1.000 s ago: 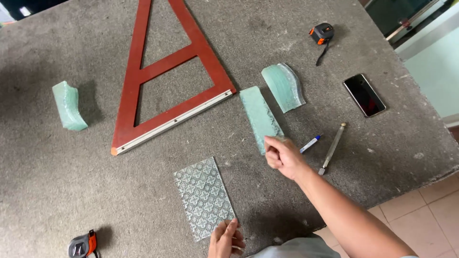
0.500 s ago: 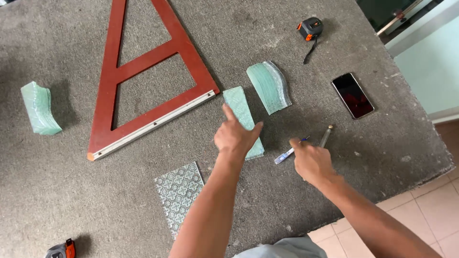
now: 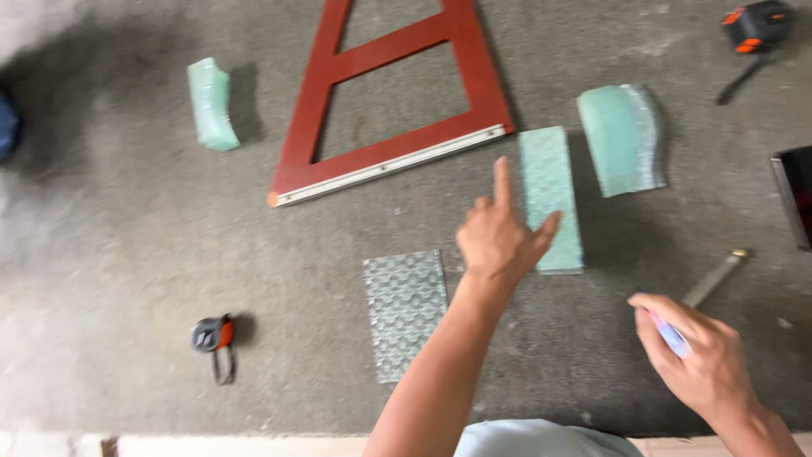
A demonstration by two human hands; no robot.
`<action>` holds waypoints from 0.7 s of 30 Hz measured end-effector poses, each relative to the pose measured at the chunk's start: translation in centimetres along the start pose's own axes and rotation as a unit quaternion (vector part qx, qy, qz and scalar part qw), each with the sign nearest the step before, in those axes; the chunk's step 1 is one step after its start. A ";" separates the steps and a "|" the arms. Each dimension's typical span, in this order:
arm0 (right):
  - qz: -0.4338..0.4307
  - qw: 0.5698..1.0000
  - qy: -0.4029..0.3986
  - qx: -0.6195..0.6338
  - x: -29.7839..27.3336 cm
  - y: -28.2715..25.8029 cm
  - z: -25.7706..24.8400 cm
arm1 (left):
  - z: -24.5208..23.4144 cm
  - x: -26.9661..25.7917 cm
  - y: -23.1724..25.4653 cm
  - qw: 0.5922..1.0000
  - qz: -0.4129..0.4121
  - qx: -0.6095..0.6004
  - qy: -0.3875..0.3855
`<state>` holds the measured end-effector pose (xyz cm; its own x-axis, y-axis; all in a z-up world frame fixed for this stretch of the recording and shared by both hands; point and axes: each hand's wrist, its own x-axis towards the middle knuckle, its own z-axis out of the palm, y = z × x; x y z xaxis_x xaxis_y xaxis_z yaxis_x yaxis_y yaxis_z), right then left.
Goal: Measuring and cutting various glass pieces using a glass cutter and a square ruler.
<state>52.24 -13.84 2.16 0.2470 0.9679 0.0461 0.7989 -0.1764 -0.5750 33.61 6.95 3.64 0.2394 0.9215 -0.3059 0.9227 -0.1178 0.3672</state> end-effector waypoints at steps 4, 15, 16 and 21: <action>0.091 0.988 -0.007 0.121 -6.4 3.0 5.7 | -3.7 -5.4 -14.7 0.945 -0.050 0.044 0.320; 0.034 0.994 -0.020 0.105 -9.3 -12.8 5.1 | -8.7 -14.1 -50.3 0.963 -0.201 0.137 0.115; 0.029 0.993 -0.023 0.108 -9.3 -14.3 5.4 | -8.2 -14.4 -51.5 0.968 -0.163 0.118 0.152; 0.049 0.989 -0.005 0.137 -10.3 -21.6 8.8 | -9.8 -17.6 -37.7 0.989 -0.064 -0.112 0.078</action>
<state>27.58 -18.42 6.89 0.3099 0.9504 -0.0276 0.5926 -0.2158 -0.7761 -8.33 -1.17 3.80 0.0599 0.9715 -0.2292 0.8476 0.0718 0.5257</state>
